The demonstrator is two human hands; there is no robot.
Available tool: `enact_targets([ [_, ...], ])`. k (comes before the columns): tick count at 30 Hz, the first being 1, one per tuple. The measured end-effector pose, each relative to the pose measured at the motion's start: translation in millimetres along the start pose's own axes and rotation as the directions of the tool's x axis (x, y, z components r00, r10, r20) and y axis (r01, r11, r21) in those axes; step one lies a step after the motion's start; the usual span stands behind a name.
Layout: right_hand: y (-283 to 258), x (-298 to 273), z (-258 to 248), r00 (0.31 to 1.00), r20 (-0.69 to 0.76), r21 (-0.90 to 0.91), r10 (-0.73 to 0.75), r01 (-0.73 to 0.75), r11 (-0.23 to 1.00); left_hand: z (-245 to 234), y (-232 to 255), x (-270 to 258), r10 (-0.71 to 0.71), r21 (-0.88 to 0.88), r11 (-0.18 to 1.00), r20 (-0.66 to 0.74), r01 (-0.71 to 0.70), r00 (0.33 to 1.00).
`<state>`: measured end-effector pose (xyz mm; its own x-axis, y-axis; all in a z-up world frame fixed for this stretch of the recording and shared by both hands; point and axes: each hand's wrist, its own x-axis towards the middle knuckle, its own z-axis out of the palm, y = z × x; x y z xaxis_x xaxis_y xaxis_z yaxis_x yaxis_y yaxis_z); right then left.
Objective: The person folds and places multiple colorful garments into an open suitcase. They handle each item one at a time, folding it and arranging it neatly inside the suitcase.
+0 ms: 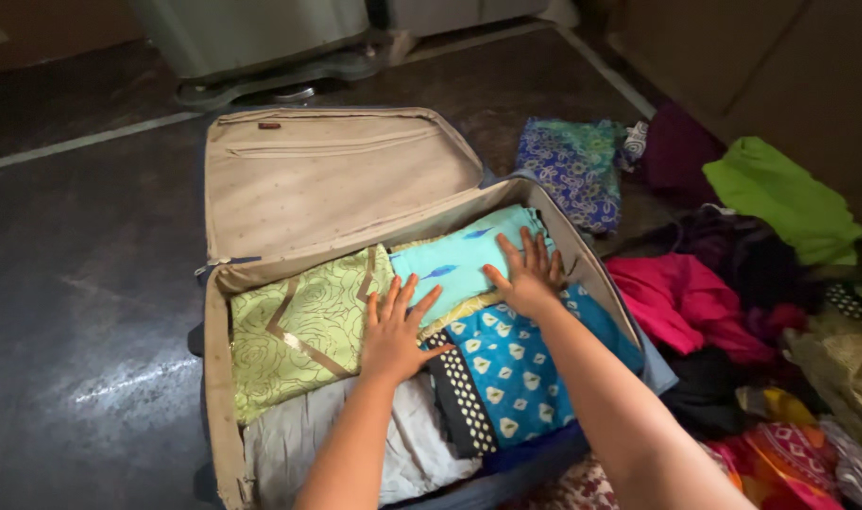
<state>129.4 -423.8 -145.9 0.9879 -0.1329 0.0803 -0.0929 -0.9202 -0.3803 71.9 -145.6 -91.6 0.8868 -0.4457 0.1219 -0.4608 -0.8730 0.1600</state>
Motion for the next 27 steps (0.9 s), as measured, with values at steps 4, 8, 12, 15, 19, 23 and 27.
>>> enact_targets([
  [4,-1,-2,-1,1.0,-0.025,0.015,-0.004,0.005,1.0,-2,3,0,-0.034,0.005,0.999,0.02,0.034,0.999],
  [8,-4,-4,-1,0.995,-0.093,0.04,-0.025,0.028,0.999,2,2,-1,-0.009,-0.001,1.0,-0.056,0.009,0.998],
  [12,-12,-5,-5,0.992,-0.129,0.092,-0.005,0.017,0.996,12,-1,-2,0.035,-0.035,0.998,-0.193,-0.043,0.98],
  [15,-18,3,-13,0.995,-0.102,0.067,0.019,-0.012,0.998,19,-4,-2,0.067,-0.021,0.997,-0.263,-0.076,0.962],
  [19,-20,8,-28,0.995,-0.102,0.099,-0.009,0.019,0.995,24,-4,-2,0.064,-0.015,0.997,-0.274,-0.07,0.96],
  [23,-29,8,-51,0.961,-0.269,0.158,-0.066,0.111,0.981,23,-6,-1,0.073,-0.021,0.996,-0.302,-0.083,0.951],
  [27,-35,1,-91,0.873,-0.477,0.312,-0.103,0.277,0.909,24,-6,-2,0.074,-0.027,0.996,-0.309,-0.086,0.948],
])
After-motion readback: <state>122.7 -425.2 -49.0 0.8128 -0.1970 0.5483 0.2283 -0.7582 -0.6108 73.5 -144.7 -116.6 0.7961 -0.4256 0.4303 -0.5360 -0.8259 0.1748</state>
